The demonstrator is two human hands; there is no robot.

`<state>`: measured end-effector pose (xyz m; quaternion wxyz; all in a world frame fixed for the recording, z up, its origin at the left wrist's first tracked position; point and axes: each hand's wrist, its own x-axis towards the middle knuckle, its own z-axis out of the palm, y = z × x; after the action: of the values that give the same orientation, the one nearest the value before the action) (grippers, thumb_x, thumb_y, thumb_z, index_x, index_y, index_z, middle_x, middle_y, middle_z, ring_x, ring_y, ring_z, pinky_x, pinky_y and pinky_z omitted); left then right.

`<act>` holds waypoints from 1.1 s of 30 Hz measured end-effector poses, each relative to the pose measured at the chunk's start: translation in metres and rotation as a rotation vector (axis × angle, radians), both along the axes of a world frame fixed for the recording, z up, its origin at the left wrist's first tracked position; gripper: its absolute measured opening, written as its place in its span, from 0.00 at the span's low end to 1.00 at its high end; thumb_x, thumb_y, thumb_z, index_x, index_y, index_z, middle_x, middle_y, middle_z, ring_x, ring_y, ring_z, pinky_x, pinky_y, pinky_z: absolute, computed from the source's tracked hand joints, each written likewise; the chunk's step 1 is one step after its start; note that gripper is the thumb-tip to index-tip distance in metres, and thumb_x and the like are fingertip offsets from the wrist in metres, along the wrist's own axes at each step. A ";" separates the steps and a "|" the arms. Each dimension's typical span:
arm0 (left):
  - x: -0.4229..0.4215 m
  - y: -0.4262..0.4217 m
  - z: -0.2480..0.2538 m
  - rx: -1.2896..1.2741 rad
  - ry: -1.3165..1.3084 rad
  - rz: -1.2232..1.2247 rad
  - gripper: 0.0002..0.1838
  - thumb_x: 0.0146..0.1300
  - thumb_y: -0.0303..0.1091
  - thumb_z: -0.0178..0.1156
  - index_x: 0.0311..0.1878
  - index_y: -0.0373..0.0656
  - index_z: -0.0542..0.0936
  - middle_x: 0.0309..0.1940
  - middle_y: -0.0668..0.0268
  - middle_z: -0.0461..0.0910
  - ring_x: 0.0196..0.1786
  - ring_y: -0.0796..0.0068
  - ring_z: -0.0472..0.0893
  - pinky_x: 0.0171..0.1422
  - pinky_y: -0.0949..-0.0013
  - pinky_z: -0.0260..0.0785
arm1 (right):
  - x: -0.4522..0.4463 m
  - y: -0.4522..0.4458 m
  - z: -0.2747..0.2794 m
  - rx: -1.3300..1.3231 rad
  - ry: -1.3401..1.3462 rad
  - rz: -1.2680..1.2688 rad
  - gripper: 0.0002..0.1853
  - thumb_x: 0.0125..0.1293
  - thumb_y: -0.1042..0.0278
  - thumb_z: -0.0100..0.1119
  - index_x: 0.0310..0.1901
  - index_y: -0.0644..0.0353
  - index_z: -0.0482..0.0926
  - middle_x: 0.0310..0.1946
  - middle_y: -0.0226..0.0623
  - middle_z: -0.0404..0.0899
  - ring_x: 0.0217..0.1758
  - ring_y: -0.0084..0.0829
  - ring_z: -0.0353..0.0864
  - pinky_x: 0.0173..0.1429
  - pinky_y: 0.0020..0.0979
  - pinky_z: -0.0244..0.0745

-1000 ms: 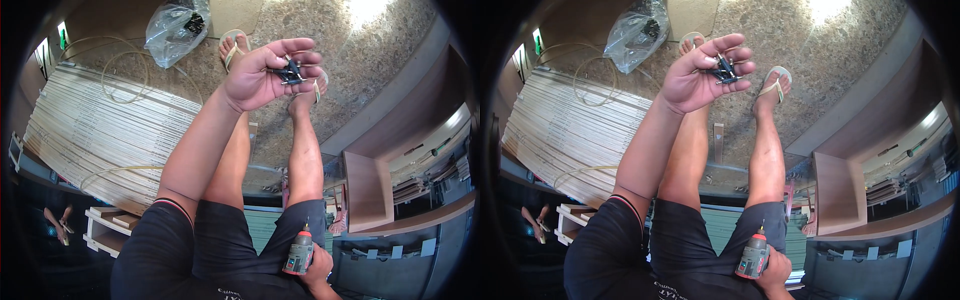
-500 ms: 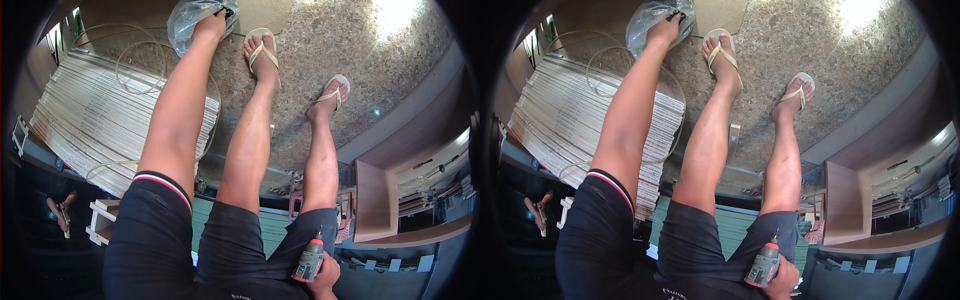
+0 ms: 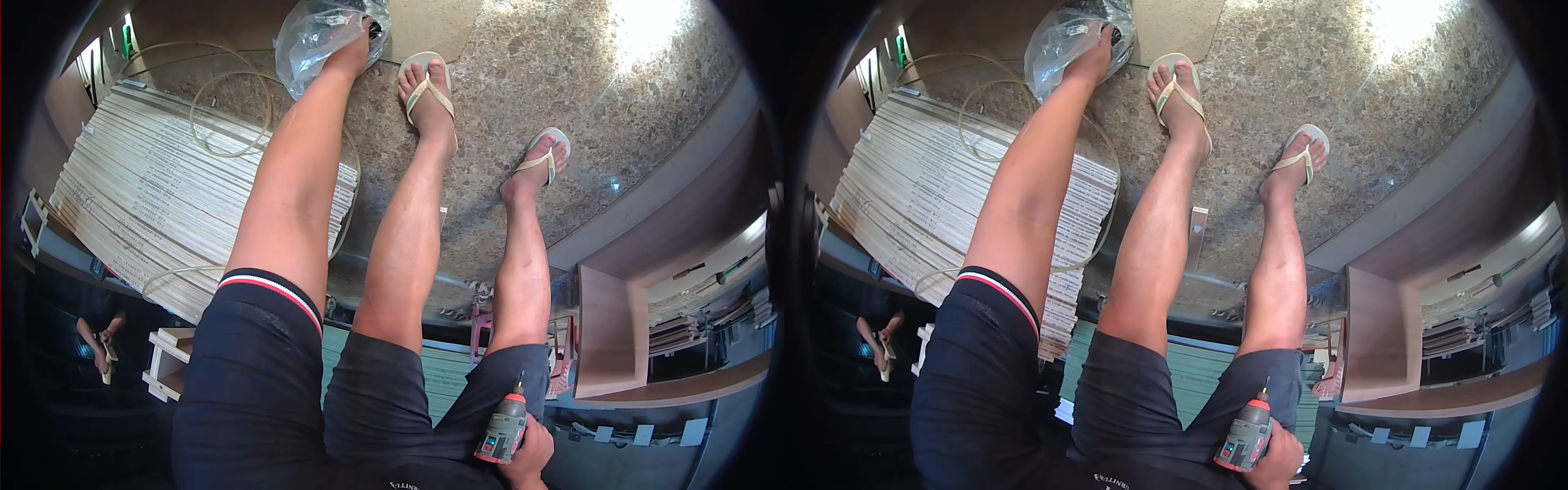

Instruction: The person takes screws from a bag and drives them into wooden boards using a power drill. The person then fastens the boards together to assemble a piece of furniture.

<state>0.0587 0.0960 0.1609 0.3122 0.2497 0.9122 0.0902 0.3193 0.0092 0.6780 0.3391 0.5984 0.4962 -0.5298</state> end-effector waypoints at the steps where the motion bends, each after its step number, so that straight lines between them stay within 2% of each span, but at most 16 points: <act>1: 0.008 -0.002 0.000 -0.029 -0.032 -0.016 0.38 0.72 0.60 0.36 0.64 0.31 0.66 0.65 0.49 0.65 0.69 0.50 0.59 0.75 0.55 0.44 | -0.001 0.004 0.000 -0.014 -0.003 -0.005 0.29 0.45 0.54 0.69 0.48 0.60 0.75 0.31 0.41 0.78 0.35 0.45 0.78 0.39 0.40 0.70; 6: -0.122 0.071 0.043 -0.276 -0.121 -0.320 0.24 0.72 0.53 0.39 0.54 0.44 0.74 0.47 0.64 0.81 0.53 0.58 0.76 0.60 0.60 0.64 | 0.000 0.014 -0.001 -0.070 -0.010 -0.029 0.29 0.45 0.54 0.69 0.49 0.60 0.75 0.32 0.42 0.78 0.36 0.46 0.78 0.40 0.40 0.70; 9: -0.154 0.050 0.038 0.042 0.015 -0.539 0.25 0.71 0.53 0.45 0.46 0.39 0.79 0.31 0.61 0.84 0.32 0.61 0.81 0.43 0.60 0.73 | 0.005 0.018 0.002 -0.082 -0.019 -0.043 0.30 0.45 0.54 0.69 0.49 0.61 0.75 0.32 0.43 0.79 0.36 0.47 0.79 0.41 0.40 0.71; 11: -0.118 0.054 0.088 0.084 -0.421 -0.013 0.18 0.72 0.46 0.48 0.41 0.40 0.78 0.27 0.66 0.81 0.25 0.76 0.77 0.30 0.71 0.69 | 0.009 0.015 0.007 -0.036 -0.019 -0.039 0.30 0.45 0.55 0.69 0.49 0.61 0.75 0.33 0.43 0.79 0.37 0.47 0.79 0.42 0.41 0.71; 13: -0.101 0.034 0.133 -0.015 -0.786 0.243 0.14 0.73 0.42 0.48 0.37 0.43 0.75 0.23 0.70 0.75 0.21 0.85 0.70 0.23 0.77 0.63 | 0.010 0.009 0.014 0.023 -0.027 -0.043 0.30 0.45 0.55 0.69 0.49 0.61 0.75 0.33 0.43 0.79 0.38 0.48 0.79 0.43 0.41 0.71; 16: -0.068 0.011 0.216 -0.107 -1.255 0.434 0.12 0.72 0.41 0.49 0.37 0.46 0.75 0.21 0.71 0.73 0.16 0.82 0.68 0.22 0.77 0.62 | 0.004 0.019 0.021 -0.048 -0.065 -0.028 0.32 0.42 0.53 0.70 0.50 0.58 0.75 0.33 0.43 0.80 0.37 0.46 0.80 0.42 0.46 0.72; 17: -0.064 0.015 0.249 -0.210 -1.472 0.294 0.12 0.72 0.43 0.48 0.37 0.46 0.74 0.23 0.66 0.78 0.16 0.81 0.69 0.22 0.76 0.62 | 0.000 0.025 0.026 -0.005 -0.061 -0.027 0.32 0.43 0.53 0.71 0.50 0.58 0.74 0.33 0.43 0.80 0.37 0.46 0.80 0.43 0.46 0.73; 19: -0.037 0.033 0.314 -0.273 -1.819 0.467 0.09 0.66 0.39 0.51 0.36 0.44 0.74 0.31 0.52 0.83 0.16 0.76 0.72 0.19 0.73 0.63 | -0.005 0.031 0.045 0.095 -0.048 -0.024 0.31 0.44 0.54 0.70 0.51 0.57 0.73 0.32 0.42 0.79 0.37 0.45 0.80 0.44 0.46 0.74; 21: -0.003 0.073 0.391 -0.435 -1.915 0.410 0.08 0.63 0.37 0.52 0.34 0.43 0.73 0.30 0.51 0.82 0.16 0.74 0.72 0.18 0.73 0.63 | -0.011 0.044 0.066 0.179 -0.082 0.065 0.32 0.44 0.55 0.70 0.51 0.57 0.72 0.32 0.42 0.79 0.38 0.45 0.81 0.44 0.45 0.74; 24: 0.047 0.145 0.533 -0.342 -2.448 0.062 0.08 0.62 0.34 0.51 0.30 0.42 0.69 0.18 0.65 0.70 0.16 0.78 0.67 0.17 0.76 0.58 | -0.012 0.078 0.107 0.242 -0.077 0.069 0.31 0.45 0.55 0.69 0.52 0.57 0.71 0.35 0.44 0.80 0.41 0.46 0.81 0.44 0.45 0.75; 27: 0.061 0.204 0.700 -0.296 -2.542 -0.362 0.16 0.69 0.42 0.54 0.28 0.43 0.68 0.17 0.72 0.66 0.18 0.84 0.63 0.19 0.76 0.52 | 0.003 0.090 0.165 0.411 -0.032 -0.209 0.33 0.49 0.52 0.68 0.56 0.56 0.70 0.43 0.49 0.81 0.49 0.52 0.79 0.51 0.47 0.74; 29: 0.060 0.234 0.817 0.142 -2.449 -0.877 0.20 0.67 0.46 0.59 0.26 0.42 0.68 0.20 0.71 0.67 0.23 0.79 0.65 0.28 0.74 0.57 | 0.041 0.054 0.147 0.576 0.091 -0.466 0.35 0.50 0.50 0.68 0.59 0.54 0.71 0.48 0.48 0.80 0.54 0.52 0.78 0.55 0.47 0.73; 30: 0.057 0.240 0.873 0.238 -2.549 -0.923 0.21 0.66 0.47 0.60 0.26 0.42 0.69 0.21 0.72 0.68 0.27 0.80 0.67 0.32 0.73 0.59 | 0.051 0.056 0.166 0.582 0.019 -0.690 0.32 0.51 0.52 0.69 0.57 0.55 0.72 0.46 0.47 0.81 0.51 0.46 0.80 0.53 0.43 0.75; 31: 0.050 0.238 0.917 -0.013 -2.721 -0.894 0.19 0.67 0.47 0.59 0.28 0.41 0.70 0.25 0.70 0.70 0.29 0.78 0.68 0.35 0.72 0.61 | 0.047 0.068 0.192 0.560 -0.043 -0.916 0.30 0.52 0.53 0.70 0.55 0.56 0.74 0.44 0.46 0.82 0.48 0.40 0.83 0.52 0.40 0.76; 32: 0.050 0.231 0.957 0.076 -2.830 -0.900 0.17 0.67 0.45 0.59 0.36 0.40 0.69 0.27 0.71 0.72 0.32 0.82 0.71 0.38 0.74 0.62 | 0.011 0.107 0.270 0.653 0.083 -0.936 0.27 0.52 0.56 0.71 0.52 0.57 0.75 0.40 0.44 0.83 0.44 0.36 0.84 0.47 0.37 0.77; 33: 0.050 0.223 0.996 0.161 -2.944 -0.900 0.17 0.68 0.44 0.59 0.44 0.39 0.69 0.30 0.72 0.74 0.35 0.85 0.73 0.41 0.76 0.64 | 0.027 0.078 0.238 0.898 -0.003 -0.798 0.27 0.50 0.59 0.73 0.50 0.59 0.75 0.38 0.44 0.83 0.40 0.38 0.85 0.44 0.38 0.77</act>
<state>0.1090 0.3193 1.1570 0.8933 0.2037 -0.3486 0.1975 0.3464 0.0872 0.9160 -0.1712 0.8239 0.4081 -0.3539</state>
